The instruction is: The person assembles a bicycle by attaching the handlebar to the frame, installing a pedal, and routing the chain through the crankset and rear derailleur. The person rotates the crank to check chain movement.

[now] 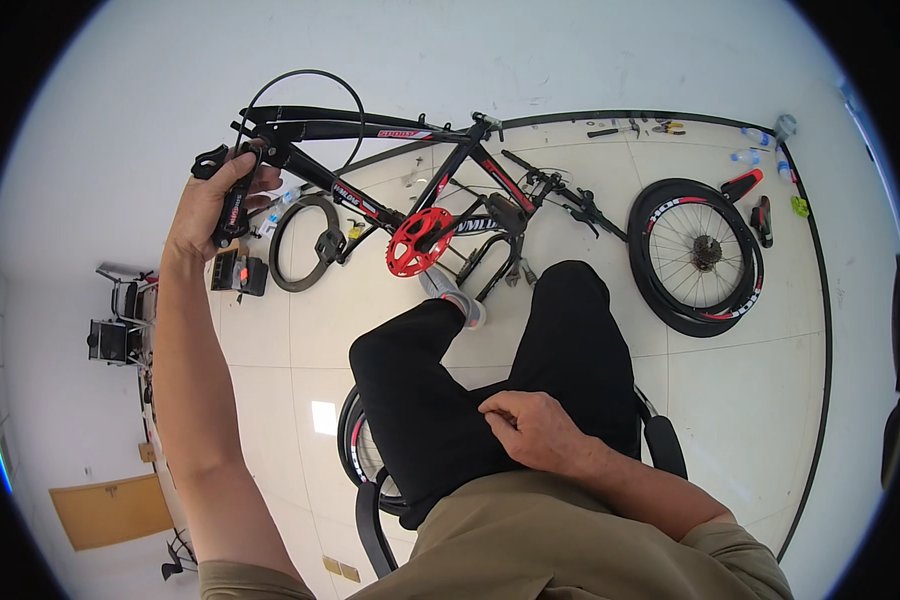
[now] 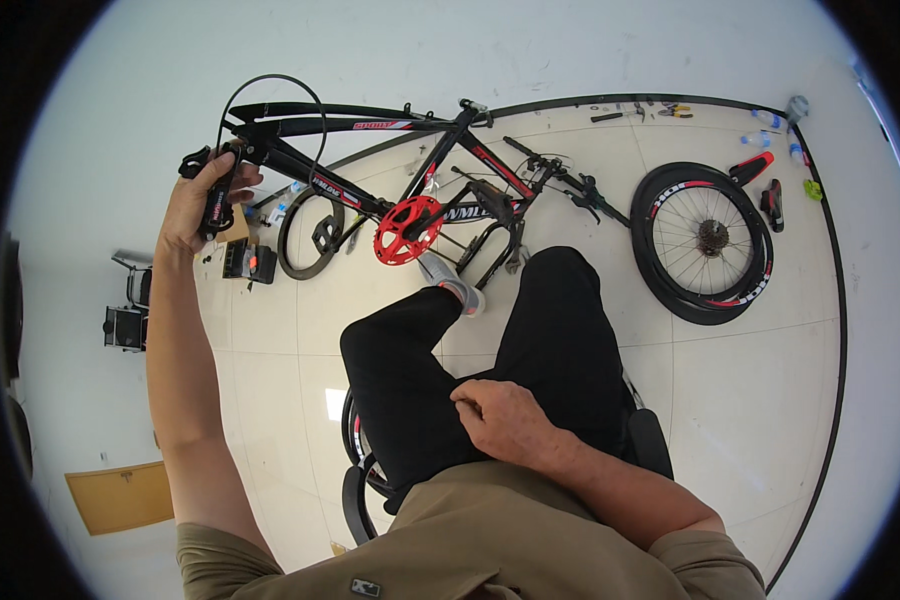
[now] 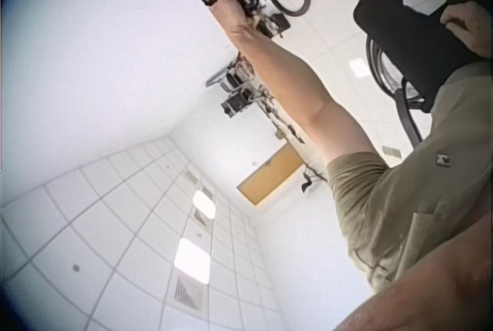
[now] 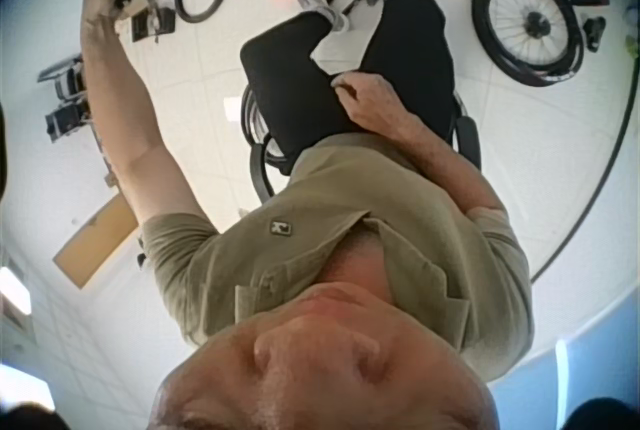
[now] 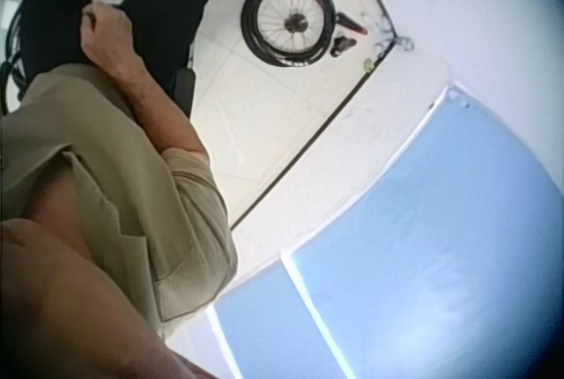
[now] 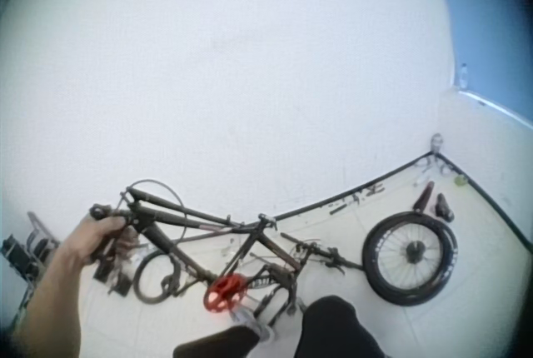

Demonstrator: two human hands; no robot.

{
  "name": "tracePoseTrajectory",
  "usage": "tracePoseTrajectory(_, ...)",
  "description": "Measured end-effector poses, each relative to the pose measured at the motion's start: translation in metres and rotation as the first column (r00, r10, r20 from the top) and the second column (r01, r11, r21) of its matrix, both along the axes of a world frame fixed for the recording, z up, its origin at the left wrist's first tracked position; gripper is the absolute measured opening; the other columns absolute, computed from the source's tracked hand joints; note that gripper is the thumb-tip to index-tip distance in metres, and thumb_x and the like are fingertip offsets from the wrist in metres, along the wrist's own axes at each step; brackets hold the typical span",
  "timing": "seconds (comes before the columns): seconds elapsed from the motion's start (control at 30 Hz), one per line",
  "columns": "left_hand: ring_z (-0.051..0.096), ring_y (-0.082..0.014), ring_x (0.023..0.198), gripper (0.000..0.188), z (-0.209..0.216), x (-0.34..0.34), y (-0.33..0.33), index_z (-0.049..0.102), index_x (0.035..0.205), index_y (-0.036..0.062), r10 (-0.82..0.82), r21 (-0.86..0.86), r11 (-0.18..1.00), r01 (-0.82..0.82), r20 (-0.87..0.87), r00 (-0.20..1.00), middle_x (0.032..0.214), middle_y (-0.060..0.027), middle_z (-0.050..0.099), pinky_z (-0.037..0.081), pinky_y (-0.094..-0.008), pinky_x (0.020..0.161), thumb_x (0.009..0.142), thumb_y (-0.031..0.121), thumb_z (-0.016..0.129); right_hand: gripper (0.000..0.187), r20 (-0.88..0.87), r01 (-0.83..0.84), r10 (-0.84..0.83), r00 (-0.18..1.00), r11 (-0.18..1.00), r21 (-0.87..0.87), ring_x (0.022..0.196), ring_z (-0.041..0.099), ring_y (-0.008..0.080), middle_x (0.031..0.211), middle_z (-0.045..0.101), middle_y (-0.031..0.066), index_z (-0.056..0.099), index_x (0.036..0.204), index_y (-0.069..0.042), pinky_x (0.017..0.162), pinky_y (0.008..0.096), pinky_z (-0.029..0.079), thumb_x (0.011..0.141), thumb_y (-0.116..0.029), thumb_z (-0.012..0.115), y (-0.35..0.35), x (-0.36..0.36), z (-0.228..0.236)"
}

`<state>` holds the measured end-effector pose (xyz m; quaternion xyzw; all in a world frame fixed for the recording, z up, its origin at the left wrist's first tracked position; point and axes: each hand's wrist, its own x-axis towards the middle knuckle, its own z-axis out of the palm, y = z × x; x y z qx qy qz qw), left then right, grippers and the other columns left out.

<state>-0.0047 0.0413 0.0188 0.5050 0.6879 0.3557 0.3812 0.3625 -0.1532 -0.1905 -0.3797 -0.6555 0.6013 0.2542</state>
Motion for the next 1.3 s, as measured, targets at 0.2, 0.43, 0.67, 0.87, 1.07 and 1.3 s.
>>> tracePoseTrajectory(0.2,0.073,-0.0240,0.091,0.036,-0.008,-0.014,0.001,0.067,0.114,-0.0006,0.002,0.027,1.000,-0.003,0.036,0.999,0.088,-0.0104,0.073,0.058,-0.0383,0.085,0.097,0.031,0.068,0.016,-0.009,-0.008,0.008,1.000,1.000,-0.007,0.086,0.071,0.0379,0.093,0.073,0.0203,0.071,0.102,0.001,0.078,0.0431,0.057,0.092,-0.008,0.063,-0.001,0.000,-0.003)
tracePoseTrajectory(0.43,0.072,-0.0182,0.083,0.047,-0.008,-0.012,0.000,0.060,0.135,0.0011,0.017,0.042,0.999,-0.017,-0.001,1.000,0.085,-0.0077,0.073,0.058,-0.0335,0.079,0.097,0.029,0.066,0.015,-0.019,-0.014,0.015,1.000,0.999,0.030,0.079,0.071,0.0330,0.090,0.072,0.0191,0.070,0.103,0.002,0.072,0.0386,0.056,0.092,-0.006,0.065,-0.002,-0.002,-0.002)
tracePoseTrajectory(0.67,0.071,-0.0174,0.081,0.046,-0.006,-0.003,-0.004,0.061,0.133,0.0005,0.025,0.049,0.998,-0.025,0.010,1.000,0.083,-0.0083,0.073,0.058,-0.0319,0.076,0.097,0.029,0.067,0.015,-0.011,-0.014,0.014,1.000,0.999,0.040,0.077,0.072,0.0312,0.090,0.073,0.0191,0.070,0.104,0.003,0.070,0.0365,0.056,0.093,-0.005,0.066,0.000,-0.003,0.003)
tracePoseTrajectory(0.87,0.072,-0.0193,0.081,0.035,-0.002,0.014,-0.013,0.064,0.120,-0.0001,-0.018,0.058,0.998,0.017,0.019,1.000,0.082,-0.0088,0.072,0.057,-0.0313,0.077,0.098,0.027,0.067,0.015,-0.001,-0.020,0.020,1.000,0.999,0.028,0.079,0.072,0.0317,0.092,0.073,0.0190,0.070,0.104,0.003,0.071,0.0367,0.056,0.093,-0.006,0.066,0.002,-0.008,0.008)
tracePoseTrajectory(1.07,0.072,-0.0188,0.083,0.037,-0.002,0.023,-0.019,0.065,0.117,-0.0003,0.002,0.090,0.996,-0.002,-0.007,1.000,0.085,-0.0091,0.073,0.057,-0.0313,0.079,0.097,0.030,0.069,0.015,0.015,-0.023,0.023,1.000,1.000,-0.004,0.087,0.070,0.0380,0.094,0.073,0.0189,0.071,0.101,0.000,0.078,0.0438,0.056,0.092,-0.008,0.062,0.002,-0.007,0.011)
tracePoseTrajectory(1.3,0.066,-0.0115,0.085,0.044,-0.020,0.026,-0.033,0.063,0.129,-0.0016,0.331,0.529,0.819,-0.222,-0.119,0.936,0.102,-0.0081,0.071,0.051,-0.0210,0.074,0.094,0.023,0.074,0.017,0.035,-0.035,0.035,0.999,0.999,0.001,0.087,0.070,0.0383,0.094,0.073,0.0194,0.071,0.103,-0.001,0.078,0.0445,0.056,0.093,-0.011,0.062,0.000,-0.005,0.003)
